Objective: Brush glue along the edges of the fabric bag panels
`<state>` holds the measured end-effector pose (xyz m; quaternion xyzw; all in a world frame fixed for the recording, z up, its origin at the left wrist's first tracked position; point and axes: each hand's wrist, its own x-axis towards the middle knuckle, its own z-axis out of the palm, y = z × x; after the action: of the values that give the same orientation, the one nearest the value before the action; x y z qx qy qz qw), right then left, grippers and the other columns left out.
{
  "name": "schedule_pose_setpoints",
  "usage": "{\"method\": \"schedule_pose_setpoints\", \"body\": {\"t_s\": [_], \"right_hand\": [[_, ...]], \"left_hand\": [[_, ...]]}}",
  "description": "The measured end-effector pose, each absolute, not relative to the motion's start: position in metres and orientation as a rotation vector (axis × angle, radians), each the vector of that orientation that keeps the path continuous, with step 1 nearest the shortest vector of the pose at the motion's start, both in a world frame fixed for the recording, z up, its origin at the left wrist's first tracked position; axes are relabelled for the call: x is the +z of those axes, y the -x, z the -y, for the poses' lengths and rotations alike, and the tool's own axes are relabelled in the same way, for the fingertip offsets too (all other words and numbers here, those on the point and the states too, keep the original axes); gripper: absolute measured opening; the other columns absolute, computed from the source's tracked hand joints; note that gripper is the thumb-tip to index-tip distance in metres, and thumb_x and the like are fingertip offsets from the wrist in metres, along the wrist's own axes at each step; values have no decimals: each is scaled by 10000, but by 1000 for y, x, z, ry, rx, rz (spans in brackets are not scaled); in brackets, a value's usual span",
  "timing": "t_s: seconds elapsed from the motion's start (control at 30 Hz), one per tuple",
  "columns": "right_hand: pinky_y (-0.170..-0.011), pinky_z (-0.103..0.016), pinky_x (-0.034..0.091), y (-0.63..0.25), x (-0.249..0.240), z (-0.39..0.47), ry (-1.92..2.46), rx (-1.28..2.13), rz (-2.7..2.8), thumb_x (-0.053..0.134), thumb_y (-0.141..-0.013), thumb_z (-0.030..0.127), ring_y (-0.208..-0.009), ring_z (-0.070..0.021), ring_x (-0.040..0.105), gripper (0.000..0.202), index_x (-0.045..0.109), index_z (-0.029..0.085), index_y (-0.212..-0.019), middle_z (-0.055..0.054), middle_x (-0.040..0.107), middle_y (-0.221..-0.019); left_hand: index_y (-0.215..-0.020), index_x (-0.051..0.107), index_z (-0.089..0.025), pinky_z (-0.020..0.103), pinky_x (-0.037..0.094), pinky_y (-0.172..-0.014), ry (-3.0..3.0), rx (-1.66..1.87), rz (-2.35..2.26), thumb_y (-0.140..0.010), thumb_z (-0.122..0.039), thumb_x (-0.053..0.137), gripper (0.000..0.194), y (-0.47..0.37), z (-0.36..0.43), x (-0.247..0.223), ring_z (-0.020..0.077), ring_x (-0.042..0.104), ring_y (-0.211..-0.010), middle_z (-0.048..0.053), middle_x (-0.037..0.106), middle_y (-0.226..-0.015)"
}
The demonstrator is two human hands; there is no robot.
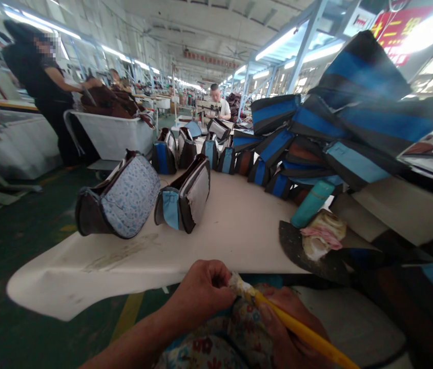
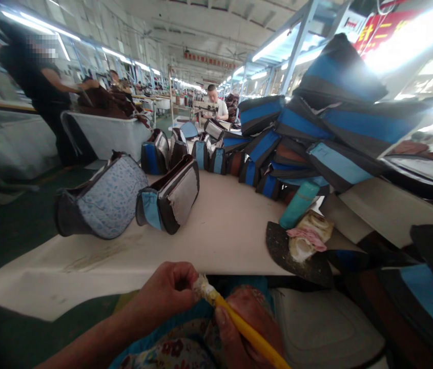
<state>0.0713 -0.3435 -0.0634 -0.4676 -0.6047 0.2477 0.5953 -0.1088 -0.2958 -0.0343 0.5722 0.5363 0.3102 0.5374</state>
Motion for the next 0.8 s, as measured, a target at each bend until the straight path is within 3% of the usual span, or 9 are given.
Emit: {"method": "schedule_pose_setpoints", "body": {"t_s": [0.23, 0.5, 0.63, 0.8], "right_hand": [[-614, -294, 473, -72, -66, 342, 1017, 725, 1287, 676, -843, 308, -657, -177, 582, 122, 712, 222, -764, -21, 633, -694], [-538, -235, 483, -97, -85, 326, 1087, 986, 1073, 767, -781, 314, -604, -144, 555, 157, 683, 188, -739, 4, 590, -640], [-518, -202, 501, -117, -81, 315, 1083, 1127, 594, 864, -667, 307, -522, -104, 521, 269, 632, 194, -742, 52, 541, -584], [-590, -194, 520, -94, -70, 318, 878, 1447, 452, 861, -692, 338, -438, -38, 379, 297, 608, 209, -779, 97, 450, -501]], "left_hand": [[-594, 532, -168, 219, 220, -471, -1213, 669, -1113, -564, -214, 597, 85, 116, 298, -37, 73, 344, -502, -60, 449, -513], [-507, 499, -178, 221, 84, -366, -738, 717, -943, -445, -155, 537, 77, 132, 307, -42, 33, 196, -345, -82, 366, -398], [-560, 504, -173, 205, 91, -382, -678, 861, -888, -541, -161, 567, 67, 160, 304, -41, 28, 151, -381, -94, 323, -447], [-696, 571, -162, 197, 152, -432, -797, 902, -919, -637, -215, 688, 141, 149, 310, -33, 35, 239, -451, -81, 418, -531]]}}
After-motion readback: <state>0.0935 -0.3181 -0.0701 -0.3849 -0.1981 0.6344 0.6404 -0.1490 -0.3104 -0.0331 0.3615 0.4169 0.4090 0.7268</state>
